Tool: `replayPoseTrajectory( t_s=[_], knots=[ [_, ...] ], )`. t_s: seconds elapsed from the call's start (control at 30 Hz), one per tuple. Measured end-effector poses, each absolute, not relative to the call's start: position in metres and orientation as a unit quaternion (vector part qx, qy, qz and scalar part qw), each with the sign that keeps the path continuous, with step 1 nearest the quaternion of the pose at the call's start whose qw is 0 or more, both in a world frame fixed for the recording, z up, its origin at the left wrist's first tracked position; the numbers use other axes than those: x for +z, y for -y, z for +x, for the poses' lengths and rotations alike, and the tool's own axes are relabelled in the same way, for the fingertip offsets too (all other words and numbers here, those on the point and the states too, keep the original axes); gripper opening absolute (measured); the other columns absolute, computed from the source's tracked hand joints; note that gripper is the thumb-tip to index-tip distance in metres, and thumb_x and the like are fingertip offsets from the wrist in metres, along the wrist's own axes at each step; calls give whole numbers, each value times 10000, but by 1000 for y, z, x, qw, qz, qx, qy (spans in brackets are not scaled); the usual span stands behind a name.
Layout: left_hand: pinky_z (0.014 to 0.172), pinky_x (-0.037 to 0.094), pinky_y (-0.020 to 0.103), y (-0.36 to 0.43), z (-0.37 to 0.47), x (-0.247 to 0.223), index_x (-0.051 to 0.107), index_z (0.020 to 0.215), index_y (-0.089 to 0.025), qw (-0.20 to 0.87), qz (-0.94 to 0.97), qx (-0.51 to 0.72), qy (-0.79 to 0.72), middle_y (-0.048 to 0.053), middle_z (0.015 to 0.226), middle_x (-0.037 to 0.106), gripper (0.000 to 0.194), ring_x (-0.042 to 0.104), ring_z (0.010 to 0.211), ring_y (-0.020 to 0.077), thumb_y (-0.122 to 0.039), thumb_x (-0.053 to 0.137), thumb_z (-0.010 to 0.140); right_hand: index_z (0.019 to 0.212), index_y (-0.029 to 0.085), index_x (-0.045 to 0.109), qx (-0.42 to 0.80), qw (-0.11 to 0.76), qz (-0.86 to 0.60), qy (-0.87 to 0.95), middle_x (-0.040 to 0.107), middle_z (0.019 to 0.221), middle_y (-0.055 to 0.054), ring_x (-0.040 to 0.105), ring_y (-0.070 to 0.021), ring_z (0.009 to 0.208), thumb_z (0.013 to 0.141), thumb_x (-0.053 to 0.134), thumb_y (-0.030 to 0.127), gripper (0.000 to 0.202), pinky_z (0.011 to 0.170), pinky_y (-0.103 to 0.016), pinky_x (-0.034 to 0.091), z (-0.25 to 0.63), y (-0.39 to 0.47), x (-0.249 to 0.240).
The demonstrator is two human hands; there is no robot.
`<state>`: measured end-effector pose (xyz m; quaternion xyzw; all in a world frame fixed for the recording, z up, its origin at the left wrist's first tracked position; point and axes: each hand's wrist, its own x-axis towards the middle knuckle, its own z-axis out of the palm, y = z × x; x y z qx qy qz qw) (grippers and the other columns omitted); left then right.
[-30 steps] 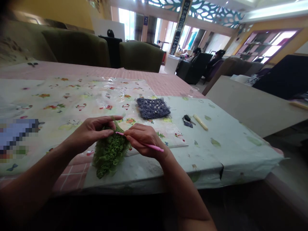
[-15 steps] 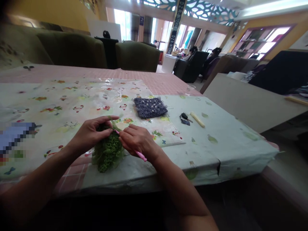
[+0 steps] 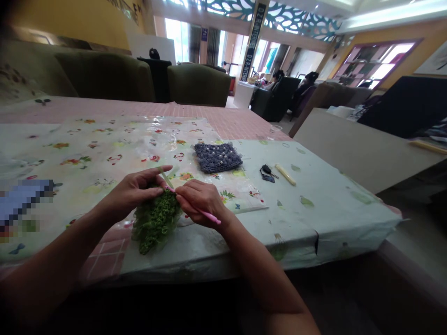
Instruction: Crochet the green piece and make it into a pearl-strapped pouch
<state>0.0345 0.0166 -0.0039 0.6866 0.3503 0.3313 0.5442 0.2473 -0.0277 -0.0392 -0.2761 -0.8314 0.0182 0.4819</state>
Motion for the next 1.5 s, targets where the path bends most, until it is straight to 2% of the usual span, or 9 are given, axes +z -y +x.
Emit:
replayPoseTrajectory(
  t_s=[0.23,0.57,0.77,0.93,1.5],
  knots=[
    [714,420,270,-16,36,-1,611,1336,-186,521,700,327,-362,21,852,657,558,553,750,129,-167,673,783,1013,150,671,75,471,-249,843,688,907,-97,631,-166,834,949,493,180,191,737,-300,531,250,29,-33],
    [766,442,264,-13,38,-2,652,1279,-192,563,655,350,-363,-14,814,645,551,583,774,116,-185,733,734,980,149,653,-29,421,-283,861,681,838,-74,596,-169,763,936,503,160,157,699,-302,511,252,25,-40],
    [723,444,275,-15,36,4,664,1255,-157,579,621,351,-396,2,797,656,561,594,734,128,-212,754,703,1078,156,652,10,489,-260,833,697,934,-90,639,-166,856,952,519,191,187,760,-314,550,250,27,-39],
    [677,417,253,-15,37,4,694,1210,-148,583,610,361,-397,-12,751,623,536,564,693,109,-198,768,681,1040,149,683,45,475,-246,844,696,924,-94,636,-159,848,951,529,188,182,750,-300,551,250,27,-36],
    [617,417,235,-11,41,0,750,1086,-162,571,583,390,-426,-20,679,622,444,538,619,91,-225,808,650,1033,137,632,-131,399,-275,865,676,832,-69,590,-167,761,952,499,163,158,685,-301,536,245,27,-42]
  ],
)
